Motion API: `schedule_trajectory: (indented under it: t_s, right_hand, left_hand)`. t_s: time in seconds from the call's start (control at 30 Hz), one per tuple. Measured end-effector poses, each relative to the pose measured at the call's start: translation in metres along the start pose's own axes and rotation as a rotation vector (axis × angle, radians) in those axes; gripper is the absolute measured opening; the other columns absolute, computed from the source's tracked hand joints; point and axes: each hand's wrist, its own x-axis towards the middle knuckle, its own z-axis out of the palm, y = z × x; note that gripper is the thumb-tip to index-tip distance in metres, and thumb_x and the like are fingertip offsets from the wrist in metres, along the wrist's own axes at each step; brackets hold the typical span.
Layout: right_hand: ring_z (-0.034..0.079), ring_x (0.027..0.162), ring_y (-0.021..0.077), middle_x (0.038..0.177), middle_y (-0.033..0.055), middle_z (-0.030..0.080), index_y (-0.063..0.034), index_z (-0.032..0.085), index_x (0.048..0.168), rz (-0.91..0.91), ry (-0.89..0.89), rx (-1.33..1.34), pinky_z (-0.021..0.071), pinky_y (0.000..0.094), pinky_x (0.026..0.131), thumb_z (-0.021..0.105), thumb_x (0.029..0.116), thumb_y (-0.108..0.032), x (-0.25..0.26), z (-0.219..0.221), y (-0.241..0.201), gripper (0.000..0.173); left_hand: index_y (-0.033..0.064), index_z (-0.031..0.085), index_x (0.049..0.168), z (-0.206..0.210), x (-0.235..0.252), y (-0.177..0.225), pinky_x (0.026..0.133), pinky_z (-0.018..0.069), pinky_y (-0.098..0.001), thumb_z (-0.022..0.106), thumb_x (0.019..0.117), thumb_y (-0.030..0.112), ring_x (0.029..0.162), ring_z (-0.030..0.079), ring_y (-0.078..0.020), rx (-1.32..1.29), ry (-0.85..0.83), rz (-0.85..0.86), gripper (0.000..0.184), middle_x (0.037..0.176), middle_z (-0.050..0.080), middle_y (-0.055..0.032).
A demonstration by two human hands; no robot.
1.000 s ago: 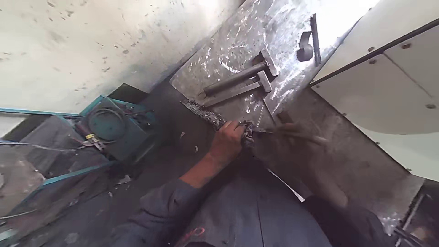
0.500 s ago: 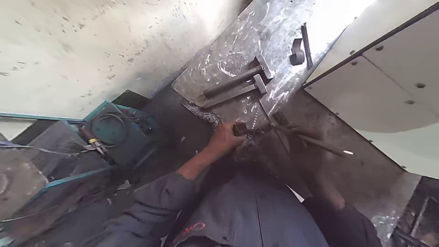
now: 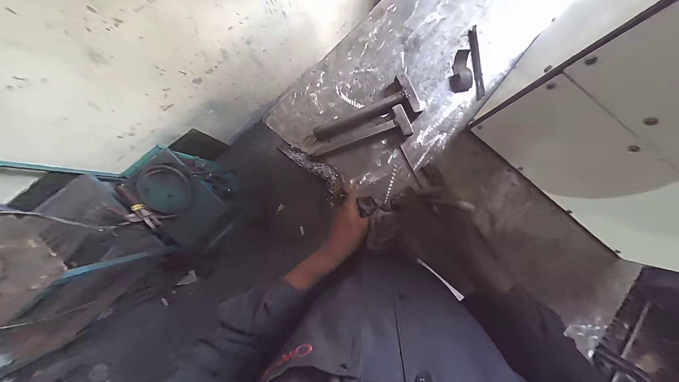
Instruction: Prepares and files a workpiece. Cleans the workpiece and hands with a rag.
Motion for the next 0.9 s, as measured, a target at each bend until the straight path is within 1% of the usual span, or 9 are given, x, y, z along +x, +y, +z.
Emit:
schedule_trajectory:
  t_s: [0.07, 0.1, 0.23, 0.33, 0.4, 0.53, 0.67, 0.8, 0.9]
  right_hand:
    - [0.069, 0.096, 0.0117, 0.106, 0.002, 0.073, -0.0134, 0.075, 0.109, 0.159, -0.156, -0.066, 0.0578, 0.0366, 0.089, 0.061, 0.1021, -0.03, 0.012, 0.004, -0.001, 0.023]
    - [0.07, 0.098, 0.0158, 0.106, 0.0057, 0.074, -0.0105, 0.076, 0.108, 0.133, -0.134, -0.092, 0.0571, 0.0405, 0.09, 0.063, 0.1012, -0.025, 0.02, 0.001, -0.006, 0.021]
    - [0.07, 0.092, 0.0094, 0.1, 0.005, 0.074, -0.006, 0.074, 0.102, -0.16, 0.087, -0.1, 0.0597, 0.0298, 0.085, 0.067, 0.098, -0.018, 0.015, -0.008, -0.017, 0.015]
    - [0.07, 0.09, 0.0146, 0.099, 0.0041, 0.073, -0.0109, 0.076, 0.105, 0.016, -0.171, -0.159, 0.0589, 0.0395, 0.084, 0.064, 0.0997, -0.026, 0.017, 0.004, -0.002, 0.02]
    - [0.07, 0.087, 0.0165, 0.097, 0.0062, 0.073, -0.0086, 0.073, 0.106, 0.066, -0.199, -0.17, 0.0591, 0.0416, 0.08, 0.063, 0.0999, -0.024, 0.026, 0.002, -0.001, 0.019]
    - [0.068, 0.081, 0.0072, 0.093, 0.0042, 0.072, -0.0042, 0.072, 0.102, 0.063, 0.062, -0.069, 0.0587, 0.0298, 0.077, 0.065, 0.0989, -0.02, 0.014, -0.019, -0.034, 0.018]
    - [0.068, 0.084, 0.0126, 0.091, 0.006, 0.072, -0.0053, 0.074, 0.1, 0.276, -0.034, -0.001, 0.0577, 0.0362, 0.081, 0.062, 0.1005, -0.03, -0.002, -0.002, -0.018, 0.028]
    - [0.066, 0.072, 0.006, 0.086, 0.0011, 0.07, -0.0024, 0.066, 0.107, 0.112, 0.236, 0.073, 0.0593, 0.0296, 0.068, 0.064, 0.0997, -0.021, -0.008, -0.014, -0.004, 0.02]
    - [0.067, 0.075, 0.0035, 0.088, -0.0033, 0.07, -0.0071, 0.065, 0.103, 0.054, 0.321, 0.205, 0.0602, 0.0269, 0.07, 0.066, 0.0987, -0.018, -0.018, -0.012, 0.002, 0.011]
  left_hand:
    - [0.0009, 0.051, 0.139, 0.001, -0.004, -0.001, 0.099, 0.0541, -0.0457, 0.07, 0.094, 0.023, 0.11, 0.068, -0.0252, 0.034, 0.009, -0.018, 0.054, 0.117, 0.069, -0.0171]
    - [-0.0002, 0.051, 0.139, 0.0, -0.002, 0.0, 0.1, 0.0531, -0.0473, 0.07, 0.0942, 0.022, 0.111, 0.068, -0.0275, 0.027, 0.03, -0.025, 0.054, 0.118, 0.069, -0.0188]
    - [0.0004, 0.052, 0.139, 0.002, -0.003, -0.005, 0.099, 0.053, -0.048, 0.073, 0.0919, 0.025, 0.109, 0.068, -0.028, -0.018, 0.058, -0.074, 0.057, 0.114, 0.069, -0.0188]
    - [0.0031, 0.051, 0.141, 0.008, -0.005, -0.009, 0.099, 0.054, -0.0454, 0.075, 0.0901, 0.026, 0.109, 0.068, -0.0248, -0.063, 0.066, -0.09, 0.061, 0.116, 0.07, -0.0169]
    - [0.003, 0.051, 0.14, 0.011, -0.002, -0.009, 0.1, 0.0533, -0.0458, 0.078, 0.0882, 0.029, 0.11, 0.068, -0.0249, -0.1, 0.071, -0.081, 0.064, 0.118, 0.069, -0.0171]
    - [0.0014, 0.055, 0.135, 0.016, -0.004, -0.015, 0.096, 0.0549, -0.0458, 0.077, 0.088, 0.031, 0.104, 0.069, -0.0244, -0.127, 0.106, -0.056, 0.06, 0.11, 0.07, -0.0164]
    - [0.001, 0.057, 0.132, 0.022, -0.009, -0.017, 0.093, 0.0564, -0.041, 0.076, 0.0892, 0.03, 0.101, 0.069, -0.02, -0.158, 0.137, -0.029, 0.055, 0.108, 0.071, -0.0141]
    - [-0.0008, 0.057, 0.13, 0.026, -0.011, -0.017, 0.094, 0.0566, -0.0378, 0.078, 0.0874, 0.023, 0.102, 0.069, -0.0178, -0.194, 0.17, -0.018, 0.053, 0.11, 0.07, -0.0143]
    - [-0.0004, 0.058, 0.127, 0.026, -0.013, -0.013, 0.088, 0.0576, -0.0333, 0.078, 0.086, 0.026, 0.095, 0.069, -0.0114, -0.204, 0.197, 0.004, 0.052, 0.104, 0.07, -0.0097]
